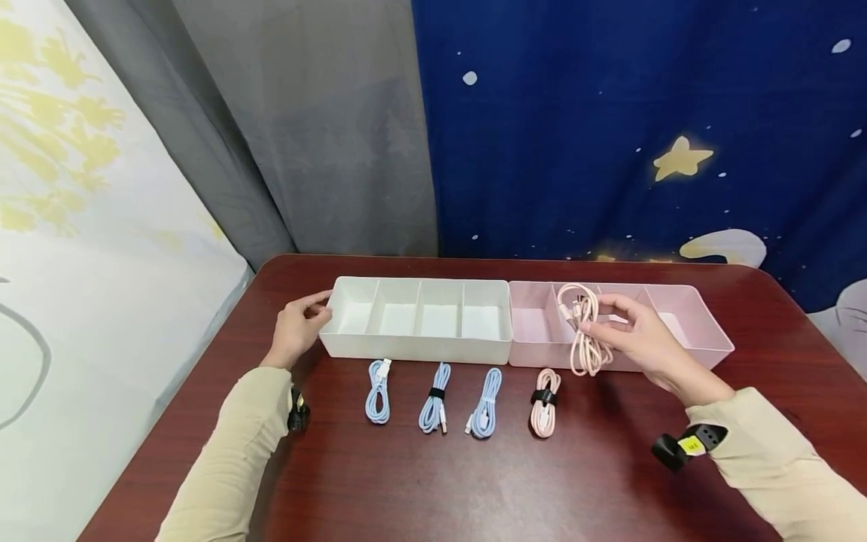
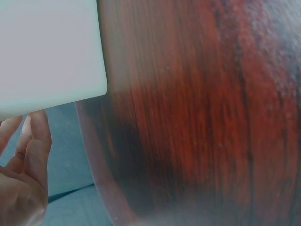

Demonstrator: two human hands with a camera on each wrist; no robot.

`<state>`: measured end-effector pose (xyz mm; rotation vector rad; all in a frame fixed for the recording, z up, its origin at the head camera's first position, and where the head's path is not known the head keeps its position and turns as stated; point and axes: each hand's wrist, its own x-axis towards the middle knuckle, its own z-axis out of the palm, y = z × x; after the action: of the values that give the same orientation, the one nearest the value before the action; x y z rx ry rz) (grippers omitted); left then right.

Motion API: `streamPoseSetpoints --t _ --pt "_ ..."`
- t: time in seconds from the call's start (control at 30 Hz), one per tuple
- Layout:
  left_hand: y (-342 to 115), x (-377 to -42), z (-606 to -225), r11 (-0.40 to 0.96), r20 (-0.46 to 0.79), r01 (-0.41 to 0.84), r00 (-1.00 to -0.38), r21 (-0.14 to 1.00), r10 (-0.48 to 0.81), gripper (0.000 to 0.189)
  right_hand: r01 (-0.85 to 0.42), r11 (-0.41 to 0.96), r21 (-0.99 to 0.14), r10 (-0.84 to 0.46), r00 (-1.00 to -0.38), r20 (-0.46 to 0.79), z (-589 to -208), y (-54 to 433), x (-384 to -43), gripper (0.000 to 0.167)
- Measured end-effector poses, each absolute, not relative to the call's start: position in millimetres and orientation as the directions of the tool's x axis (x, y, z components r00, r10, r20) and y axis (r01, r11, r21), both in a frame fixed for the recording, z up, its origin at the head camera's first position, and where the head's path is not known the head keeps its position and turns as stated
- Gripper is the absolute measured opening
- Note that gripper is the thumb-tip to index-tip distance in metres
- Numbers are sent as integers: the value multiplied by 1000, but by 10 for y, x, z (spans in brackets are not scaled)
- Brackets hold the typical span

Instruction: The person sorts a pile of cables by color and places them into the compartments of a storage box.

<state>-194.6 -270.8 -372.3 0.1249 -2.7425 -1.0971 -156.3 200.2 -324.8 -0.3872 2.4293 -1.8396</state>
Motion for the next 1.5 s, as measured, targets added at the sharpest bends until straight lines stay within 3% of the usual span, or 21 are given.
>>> streamPoseSetpoints --t 0.23,0.8,1.5 --pt "-2707 -1946 -3744 717 129 -14 -981 697 -144 36 -158 293 -943 -237 -967 89 -3277 2026 -1639 41" --pt "-2743 -1947 -3749 718 158 17 -979 696 -131 36 -115 399 -910 -214 -976 29 -3238 2048 -1882 46" --pt "-2728 -1952 -3738 708 141 4 -981 706 -135 36 -76 439 -895 -176 -984 -3 -3265 2093 -2130 46"
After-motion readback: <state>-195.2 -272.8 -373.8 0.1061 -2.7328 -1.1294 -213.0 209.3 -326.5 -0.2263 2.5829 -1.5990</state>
